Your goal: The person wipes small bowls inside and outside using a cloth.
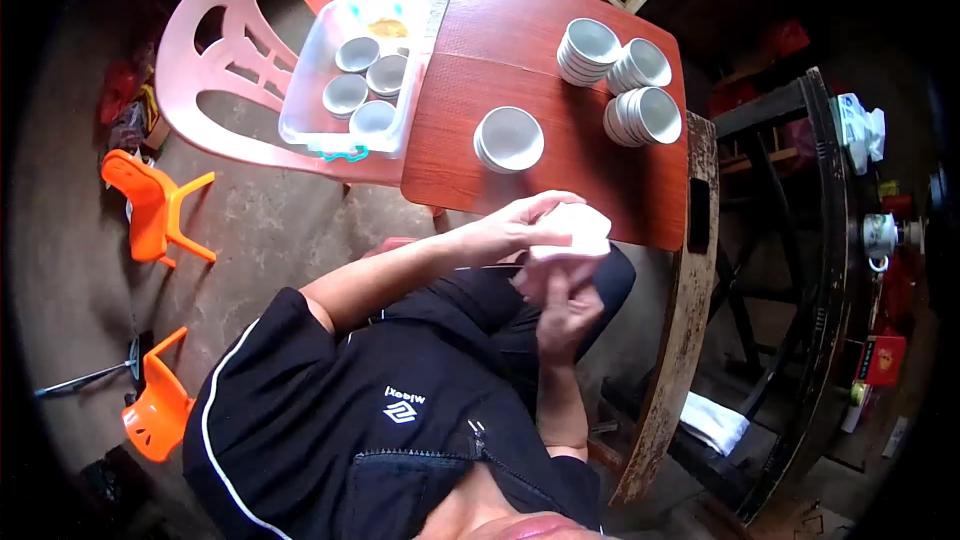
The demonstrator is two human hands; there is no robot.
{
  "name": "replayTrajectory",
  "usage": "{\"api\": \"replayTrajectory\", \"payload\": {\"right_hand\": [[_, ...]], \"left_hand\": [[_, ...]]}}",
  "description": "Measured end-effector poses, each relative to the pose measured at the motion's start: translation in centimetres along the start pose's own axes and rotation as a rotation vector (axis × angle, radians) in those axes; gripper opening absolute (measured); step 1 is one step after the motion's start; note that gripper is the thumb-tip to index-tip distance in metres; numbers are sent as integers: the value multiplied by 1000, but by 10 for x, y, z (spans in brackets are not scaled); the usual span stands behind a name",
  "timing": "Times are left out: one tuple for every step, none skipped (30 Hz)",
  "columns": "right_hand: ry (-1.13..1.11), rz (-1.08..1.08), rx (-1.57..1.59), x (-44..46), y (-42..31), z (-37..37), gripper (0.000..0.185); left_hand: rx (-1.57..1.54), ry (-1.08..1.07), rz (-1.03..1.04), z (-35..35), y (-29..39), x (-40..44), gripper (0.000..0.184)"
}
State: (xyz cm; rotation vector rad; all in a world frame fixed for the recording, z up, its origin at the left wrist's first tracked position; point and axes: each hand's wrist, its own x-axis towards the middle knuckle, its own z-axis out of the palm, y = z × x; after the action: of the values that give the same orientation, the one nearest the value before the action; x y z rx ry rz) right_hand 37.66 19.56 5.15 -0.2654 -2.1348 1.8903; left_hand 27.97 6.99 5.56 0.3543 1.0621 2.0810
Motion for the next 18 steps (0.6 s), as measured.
{"api": "replayTrajectory", "payload": {"right_hand": [[83, 68, 340, 5, -3, 4, 21], [35, 205, 502, 12, -25, -1, 19], [41, 233, 622, 19, -21, -6, 18], [54, 261, 740, 24, -16, -8, 17], [154, 265, 725, 25, -12, -4, 16], [95, 206, 635, 23, -5, -7, 16], [71, 154, 514, 19, 7, -11, 18], [46, 107, 394, 16, 11, -10, 21], [24, 25, 305, 12, 14, -8, 17], [-6, 60, 289, 7, 16, -5, 16], [-11, 35, 304, 6, 15, -1, 18], [-15, 11, 321, 6, 13, 2, 20], [-15, 67, 432, 8, 9, 1, 22], [-14, 121, 542, 13, 1, -1, 24], [-11, 174, 652, 18, -2, -4, 25], [1, 197, 691, 22, 3, -7, 29], [-39, 226, 735, 25, 8, -13, 30], [-83, 254, 778, 27, 11, -16, 31]], "left_hand": [[62, -94, 92, -4, -1, 0, 62], [126, -190, 182, -10, -3, 1, 68], [417, -211, 322, -18, -2, 4, 81], [537, -258, 351, -24, 0, 5, 84], [352, -184, 293, -18, 3, 2, 83], [169, -113, 235, -11, 5, -1, 82], [-59, -39, 64, -6, 9, -3, 76], [-221, 106, -113, -13, 6, 3, 74], [-233, 119, -193, -16, 2, 2, 73], [-245, 134, -270, -18, -1, 0, 73], [-227, 111, -214, -14, 2, -3, 73], [-207, 89, -160, -9, 6, -6, 74], [-187, 66, -108, -7, 7, -9, 74], [121, 10, 81, -12, 5, -7, 74], [429, -49, 270, -19, 2, -3, 74], [735, -110, 459, -24, 1, -2, 75], [807, -147, 349, -18, 10, -7, 81], [956, -247, 425, -24, 13, -6, 80]]}}
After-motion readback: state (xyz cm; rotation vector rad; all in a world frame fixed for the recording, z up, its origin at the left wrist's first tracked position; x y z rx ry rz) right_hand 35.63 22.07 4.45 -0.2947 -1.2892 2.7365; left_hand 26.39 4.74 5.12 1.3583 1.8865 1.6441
